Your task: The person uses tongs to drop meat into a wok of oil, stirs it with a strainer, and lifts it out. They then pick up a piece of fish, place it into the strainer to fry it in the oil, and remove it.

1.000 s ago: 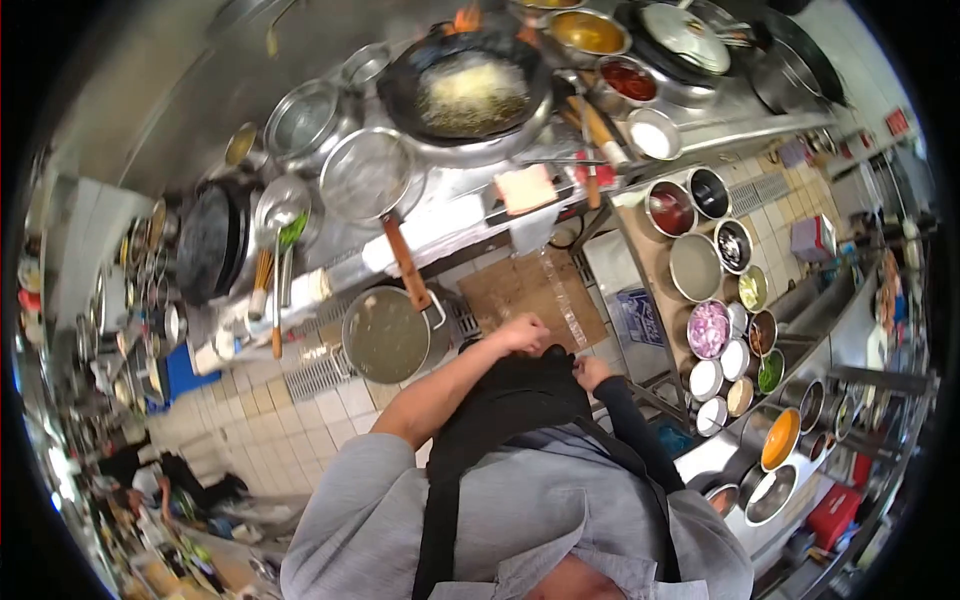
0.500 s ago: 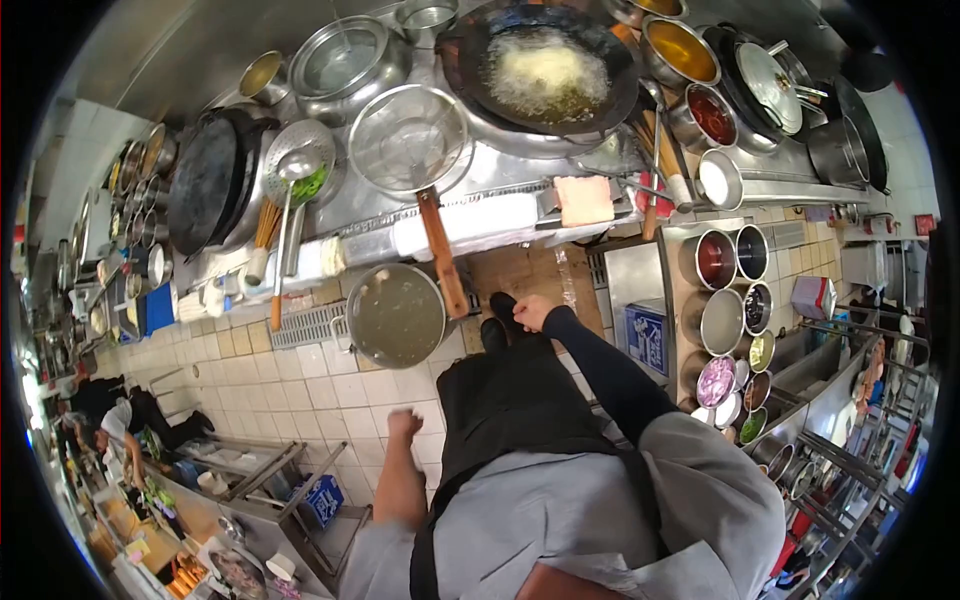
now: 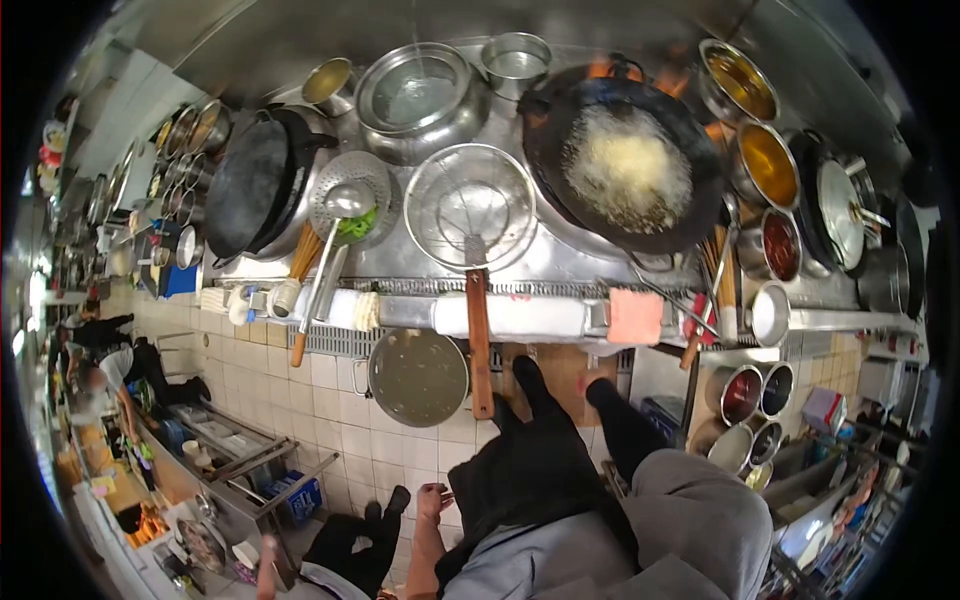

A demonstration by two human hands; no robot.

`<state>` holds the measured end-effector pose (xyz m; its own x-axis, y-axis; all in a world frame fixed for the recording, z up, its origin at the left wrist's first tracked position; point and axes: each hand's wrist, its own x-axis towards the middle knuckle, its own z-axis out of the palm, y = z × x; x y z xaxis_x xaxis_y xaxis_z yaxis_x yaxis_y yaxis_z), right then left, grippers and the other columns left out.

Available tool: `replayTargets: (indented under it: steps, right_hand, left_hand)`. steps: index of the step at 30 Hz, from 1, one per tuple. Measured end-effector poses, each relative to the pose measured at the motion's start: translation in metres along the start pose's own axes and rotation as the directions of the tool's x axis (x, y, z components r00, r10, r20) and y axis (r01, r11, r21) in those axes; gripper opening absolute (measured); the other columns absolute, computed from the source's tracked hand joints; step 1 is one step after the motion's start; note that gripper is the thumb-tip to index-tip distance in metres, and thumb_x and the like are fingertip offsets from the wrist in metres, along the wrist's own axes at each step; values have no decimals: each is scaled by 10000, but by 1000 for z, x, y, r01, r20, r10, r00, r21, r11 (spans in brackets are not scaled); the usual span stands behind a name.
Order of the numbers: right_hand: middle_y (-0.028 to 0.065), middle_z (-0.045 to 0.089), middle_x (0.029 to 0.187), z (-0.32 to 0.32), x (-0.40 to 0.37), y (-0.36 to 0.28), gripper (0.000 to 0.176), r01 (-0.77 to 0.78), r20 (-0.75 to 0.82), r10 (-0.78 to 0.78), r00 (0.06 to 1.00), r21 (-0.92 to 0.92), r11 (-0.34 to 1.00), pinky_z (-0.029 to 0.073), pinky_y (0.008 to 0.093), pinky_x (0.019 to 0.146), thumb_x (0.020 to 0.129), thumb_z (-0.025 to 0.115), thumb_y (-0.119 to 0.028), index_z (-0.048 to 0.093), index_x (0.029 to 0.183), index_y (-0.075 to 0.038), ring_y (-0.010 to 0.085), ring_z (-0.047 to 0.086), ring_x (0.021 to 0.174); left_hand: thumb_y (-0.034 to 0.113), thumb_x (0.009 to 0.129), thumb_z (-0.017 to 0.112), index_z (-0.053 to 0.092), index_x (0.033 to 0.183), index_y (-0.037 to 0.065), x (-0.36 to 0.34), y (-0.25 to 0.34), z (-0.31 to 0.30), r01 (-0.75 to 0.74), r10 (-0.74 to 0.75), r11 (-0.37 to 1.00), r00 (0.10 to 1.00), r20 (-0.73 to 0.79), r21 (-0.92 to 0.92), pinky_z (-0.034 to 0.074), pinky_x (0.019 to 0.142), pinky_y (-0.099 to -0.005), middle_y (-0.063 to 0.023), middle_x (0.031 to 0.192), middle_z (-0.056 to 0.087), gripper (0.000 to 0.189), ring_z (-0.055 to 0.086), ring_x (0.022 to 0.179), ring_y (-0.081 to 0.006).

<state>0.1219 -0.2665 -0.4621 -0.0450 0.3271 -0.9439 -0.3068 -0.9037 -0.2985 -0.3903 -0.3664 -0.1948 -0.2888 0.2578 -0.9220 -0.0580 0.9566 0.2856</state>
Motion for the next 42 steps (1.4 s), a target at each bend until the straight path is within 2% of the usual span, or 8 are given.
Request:
replayTargets:
  steps: [2,6,9,12,23,29,38,42]
  right_hand:
    - [82,688,857,46,20,12,217,-253,68,267,961,-166,953,578,410,637,1013,550,-325,654,1011,-135,231,686,739]
    - [103,677,826,171,-6,-61,169,-52,183,52,982,-5,999,567,395,575,979,624,-265,646,986,-97,243,683,709]
    - [192,699,997,218,27,-86,221,204,67,-193,979,-337,919,555,394,572,959,639,-254,656,1079,-69,254,692,729]
    - [189,693,989,244,47,-96,218,224,-1,-254,967,-463,857,545,386,565,959,636,-252,650,1075,-68,247,678,718]
    - [180,673,959,270,59,-115,208,207,-9,-224,975,-352,913,509,356,540,962,628,-244,631,1062,-62,223,625,678]
    - [175,662,943,271,55,-130,203,214,12,-222,975,-322,922,490,340,526,963,623,-240,620,1056,-59,210,596,656]
    - [168,645,919,293,55,-161,197,226,51,-221,974,-312,923,461,316,506,965,616,-234,604,1045,-55,190,552,623]
    - [165,638,908,297,53,-172,194,229,71,-218,973,-320,919,448,305,496,966,613,-231,597,1041,-53,182,533,609]
  left_hand:
    - [99,955,603,562,1082,-23,-7,11,26,-54,54,998,998,26,-29,604,604,-338,-132,928,655,180,705,743,-236]
    - [124,998,620,556,1108,-6,-27,31,55,-120,120,993,986,118,-14,591,645,-311,-111,959,661,182,701,788,-203]
    - [146,1017,599,544,1125,3,-44,35,56,-104,102,994,989,108,21,596,739,-367,-146,1085,664,187,716,907,-264]
    - [132,1004,605,542,1129,0,-48,14,39,-55,55,998,998,26,-18,595,760,-373,-152,1086,669,192,717,916,-273]
    - [98,979,619,553,1101,-29,-58,-109,15,99,-112,982,991,-79,-158,603,659,-340,-160,995,669,188,726,809,-268]
    - [98,986,612,563,1112,-29,-58,-94,34,111,-119,979,992,-37,-173,589,600,-301,-143,983,668,186,716,786,-236]
    - [101,1012,580,524,1182,-2,-46,-51,30,-18,5,981,998,-68,-195,594,738,-354,-152,1131,648,206,714,898,-263]
    - [104,989,615,544,1154,-38,-43,-57,34,-20,3,975,997,-78,-219,600,687,-334,-146,1036,652,229,714,839,-247]
